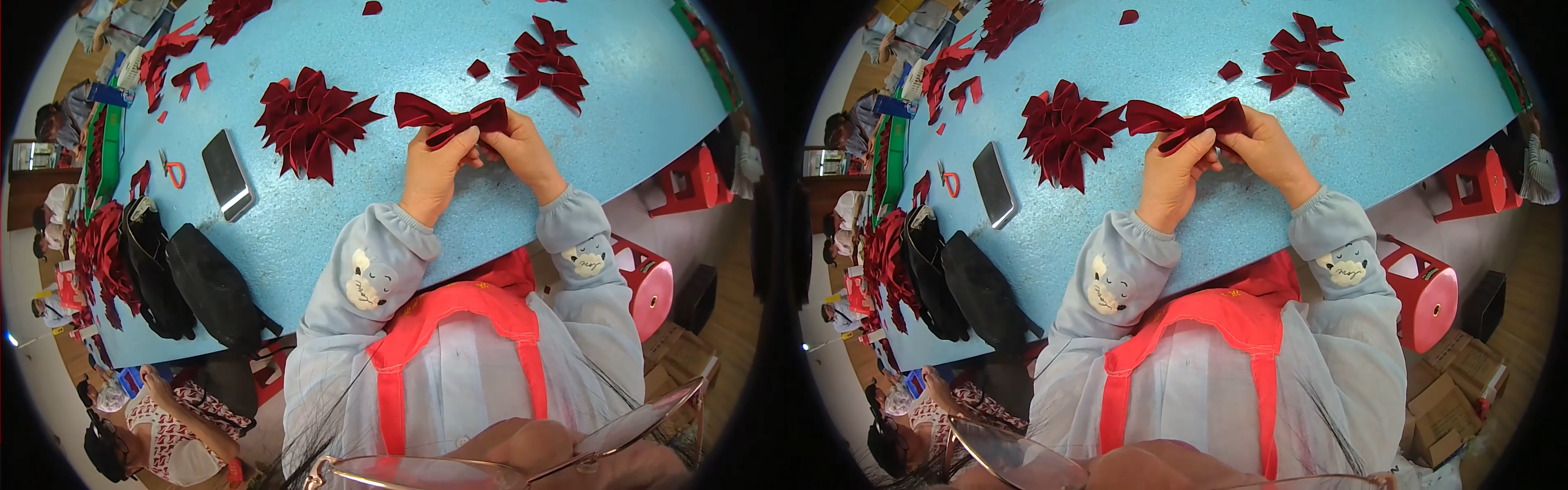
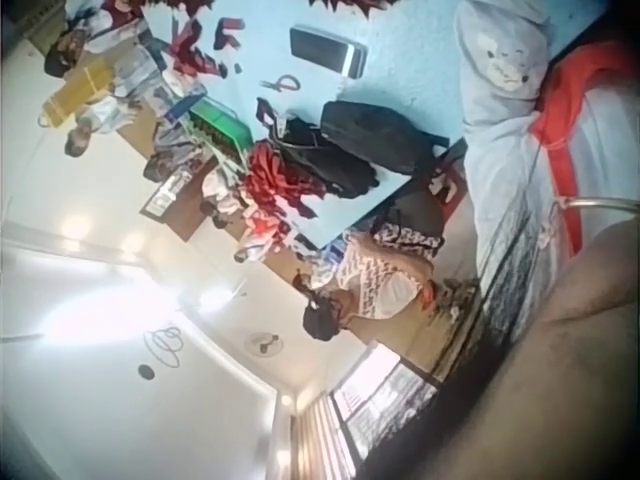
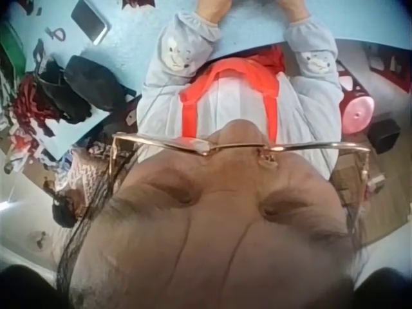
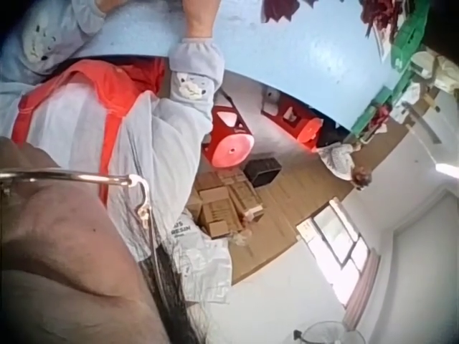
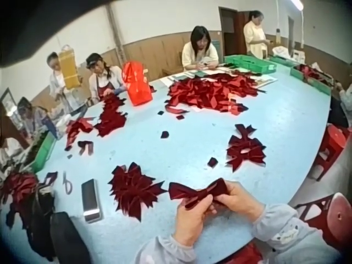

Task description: Folding and assembling red ribbon bows by hand on a workbench.

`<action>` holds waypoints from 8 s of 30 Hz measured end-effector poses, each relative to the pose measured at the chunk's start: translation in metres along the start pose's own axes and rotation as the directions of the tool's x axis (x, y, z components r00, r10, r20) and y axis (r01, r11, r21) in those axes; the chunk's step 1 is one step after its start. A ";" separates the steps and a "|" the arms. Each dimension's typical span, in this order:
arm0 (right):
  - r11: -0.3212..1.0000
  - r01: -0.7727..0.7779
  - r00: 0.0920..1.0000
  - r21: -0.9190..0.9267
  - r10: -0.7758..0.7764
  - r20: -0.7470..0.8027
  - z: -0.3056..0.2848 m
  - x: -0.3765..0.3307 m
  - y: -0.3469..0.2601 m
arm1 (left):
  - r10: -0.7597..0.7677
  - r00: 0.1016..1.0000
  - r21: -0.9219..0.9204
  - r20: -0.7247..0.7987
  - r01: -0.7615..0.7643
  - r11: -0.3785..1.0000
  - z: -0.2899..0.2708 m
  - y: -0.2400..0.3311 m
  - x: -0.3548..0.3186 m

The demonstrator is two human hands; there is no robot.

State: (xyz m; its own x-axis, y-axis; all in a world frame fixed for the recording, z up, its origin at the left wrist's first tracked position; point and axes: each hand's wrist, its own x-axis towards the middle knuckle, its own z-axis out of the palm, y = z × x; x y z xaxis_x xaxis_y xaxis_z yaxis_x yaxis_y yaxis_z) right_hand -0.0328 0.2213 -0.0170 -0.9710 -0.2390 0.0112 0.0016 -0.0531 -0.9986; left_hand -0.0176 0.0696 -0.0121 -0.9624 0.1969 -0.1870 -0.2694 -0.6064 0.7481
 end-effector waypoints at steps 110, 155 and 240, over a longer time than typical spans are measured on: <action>0.994 -0.107 0.993 0.017 0.106 0.061 -0.009 -0.001 0.000 | -0.188 0.977 0.161 0.096 0.171 0.972 -0.019 0.027 0.010; 0.986 -0.168 0.963 -0.024 0.169 0.210 -0.007 -0.002 0.002 | -0.095 0.995 0.104 0.043 0.090 0.991 -0.001 0.005 0.000; 0.534 0.508 0.643 -0.676 -0.757 -0.115 0.008 0.002 -0.008 | 0.028 0.999 0.123 -0.026 -0.025 0.992 0.017 -0.012 -0.014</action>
State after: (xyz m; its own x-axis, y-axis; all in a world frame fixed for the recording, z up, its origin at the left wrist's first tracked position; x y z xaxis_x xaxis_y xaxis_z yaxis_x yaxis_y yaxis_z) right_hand -0.0327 0.2139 -0.0088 -0.6528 -0.0018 0.7575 -0.6542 0.5055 -0.5626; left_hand -0.0002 0.0869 -0.0074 -0.9702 0.1594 -0.1826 -0.2393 -0.5116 0.8252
